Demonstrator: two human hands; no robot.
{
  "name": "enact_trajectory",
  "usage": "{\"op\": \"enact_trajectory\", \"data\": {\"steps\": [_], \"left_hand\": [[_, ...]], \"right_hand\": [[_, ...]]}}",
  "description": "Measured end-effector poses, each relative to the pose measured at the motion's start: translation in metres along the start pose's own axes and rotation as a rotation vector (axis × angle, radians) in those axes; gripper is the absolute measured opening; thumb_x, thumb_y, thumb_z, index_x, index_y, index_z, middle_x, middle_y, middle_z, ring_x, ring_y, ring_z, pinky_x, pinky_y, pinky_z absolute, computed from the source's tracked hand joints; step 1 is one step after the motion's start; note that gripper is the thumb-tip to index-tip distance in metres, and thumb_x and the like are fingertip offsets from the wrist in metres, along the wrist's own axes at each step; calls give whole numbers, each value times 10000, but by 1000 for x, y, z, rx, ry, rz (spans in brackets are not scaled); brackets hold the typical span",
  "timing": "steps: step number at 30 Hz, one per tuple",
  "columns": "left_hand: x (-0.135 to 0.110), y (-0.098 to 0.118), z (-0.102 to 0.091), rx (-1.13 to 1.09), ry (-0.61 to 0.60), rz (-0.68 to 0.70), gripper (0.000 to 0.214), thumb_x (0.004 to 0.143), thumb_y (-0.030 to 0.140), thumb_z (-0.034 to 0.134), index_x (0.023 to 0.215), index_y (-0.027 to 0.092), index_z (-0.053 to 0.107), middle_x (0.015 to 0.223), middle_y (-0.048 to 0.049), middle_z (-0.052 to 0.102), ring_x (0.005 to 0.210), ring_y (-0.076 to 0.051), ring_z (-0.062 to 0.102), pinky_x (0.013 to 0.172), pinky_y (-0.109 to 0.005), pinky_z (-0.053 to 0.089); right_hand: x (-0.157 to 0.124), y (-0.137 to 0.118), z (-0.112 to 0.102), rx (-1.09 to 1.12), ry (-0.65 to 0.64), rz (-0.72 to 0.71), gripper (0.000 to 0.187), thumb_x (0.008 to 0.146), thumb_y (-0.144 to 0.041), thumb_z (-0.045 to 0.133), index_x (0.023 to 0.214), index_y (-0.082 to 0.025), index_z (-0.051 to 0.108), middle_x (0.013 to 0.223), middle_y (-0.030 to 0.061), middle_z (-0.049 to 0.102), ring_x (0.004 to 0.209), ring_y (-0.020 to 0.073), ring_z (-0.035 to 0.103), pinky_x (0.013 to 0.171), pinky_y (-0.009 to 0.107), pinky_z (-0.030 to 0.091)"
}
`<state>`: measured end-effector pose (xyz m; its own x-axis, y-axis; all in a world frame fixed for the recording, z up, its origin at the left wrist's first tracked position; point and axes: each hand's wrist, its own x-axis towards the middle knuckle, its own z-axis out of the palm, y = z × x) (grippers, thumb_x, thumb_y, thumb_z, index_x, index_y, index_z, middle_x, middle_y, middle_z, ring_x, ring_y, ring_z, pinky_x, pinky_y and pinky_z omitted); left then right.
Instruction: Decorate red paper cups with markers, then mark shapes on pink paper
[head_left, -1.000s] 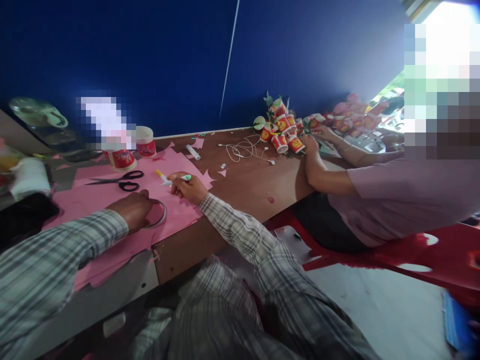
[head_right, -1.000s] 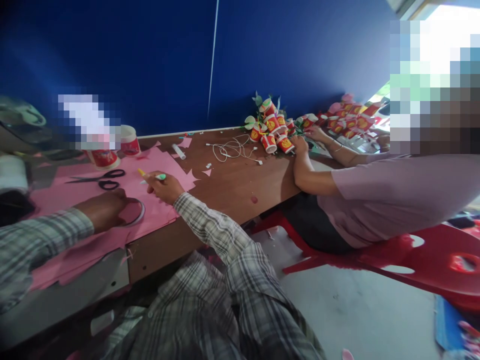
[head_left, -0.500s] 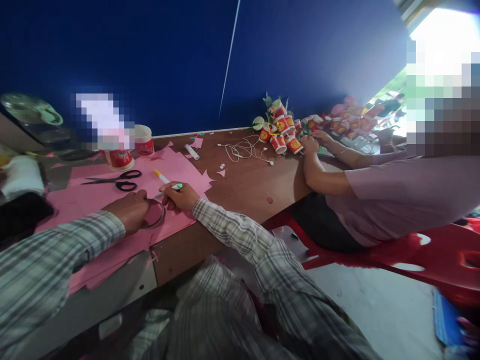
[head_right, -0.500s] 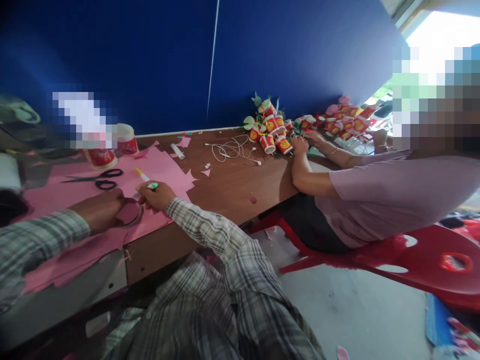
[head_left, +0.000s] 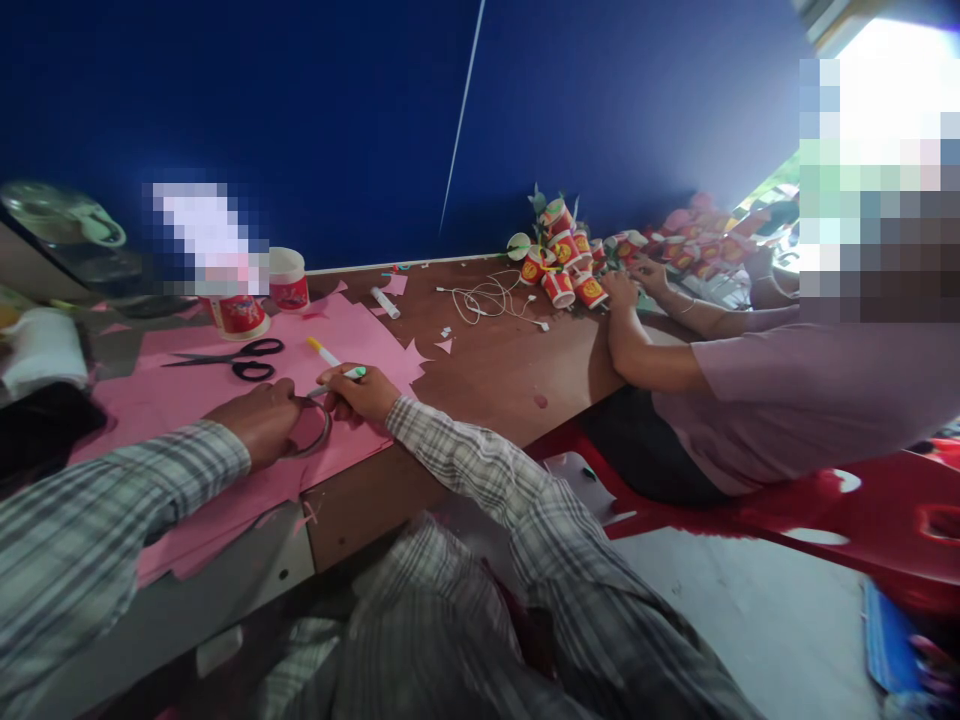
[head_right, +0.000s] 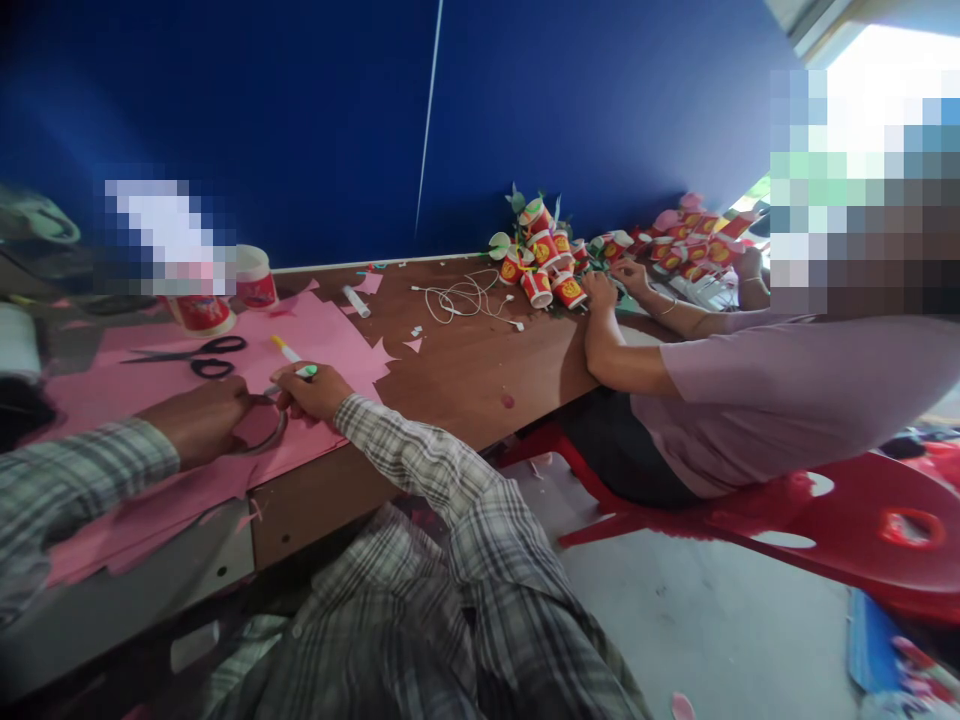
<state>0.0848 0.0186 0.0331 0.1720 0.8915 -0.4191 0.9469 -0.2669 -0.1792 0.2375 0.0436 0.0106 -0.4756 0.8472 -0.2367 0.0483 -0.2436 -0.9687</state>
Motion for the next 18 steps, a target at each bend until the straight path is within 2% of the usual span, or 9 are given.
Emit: {"op": "enact_trajectory", "data": {"steps": [8,14,16,18], "left_hand": [[0,-1,0,-5,-2,4,558,448,415,611,950,179,550,954,-59,492,867,-189,480,756,-319,370],[0,0,-2,0,-18,2,618,445,422,613,1004,172,530,982,-63,493,887,-194,486,757,-311,377],[0,-1,-1,2,-17,6,612,455,433,607,1004,173,529,1004,-68,494,900,-196,485,776,-317,376],[1,-1,0,3,-17,12,597,462,437,606,992,171,534,1008,-70,499,914,-195,485,802,-317,371]], "right_hand": [[-8,0,-4,-45,28,8,160,861,-271,488,893,-127,551,555,-25,552,381,54,442,336,132,348],[-32,14,-9,-100,50,-23,184,854,-300,486,907,-143,566,586,-17,552,419,60,459,375,140,359],[-44,20,-9,-184,77,-98,192,851,-304,487,924,-155,583,607,-10,570,467,75,508,435,158,407],[-57,23,-8,-334,117,-236,193,852,-297,485,932,-169,605,639,1,605,546,96,570,542,185,464]]}}
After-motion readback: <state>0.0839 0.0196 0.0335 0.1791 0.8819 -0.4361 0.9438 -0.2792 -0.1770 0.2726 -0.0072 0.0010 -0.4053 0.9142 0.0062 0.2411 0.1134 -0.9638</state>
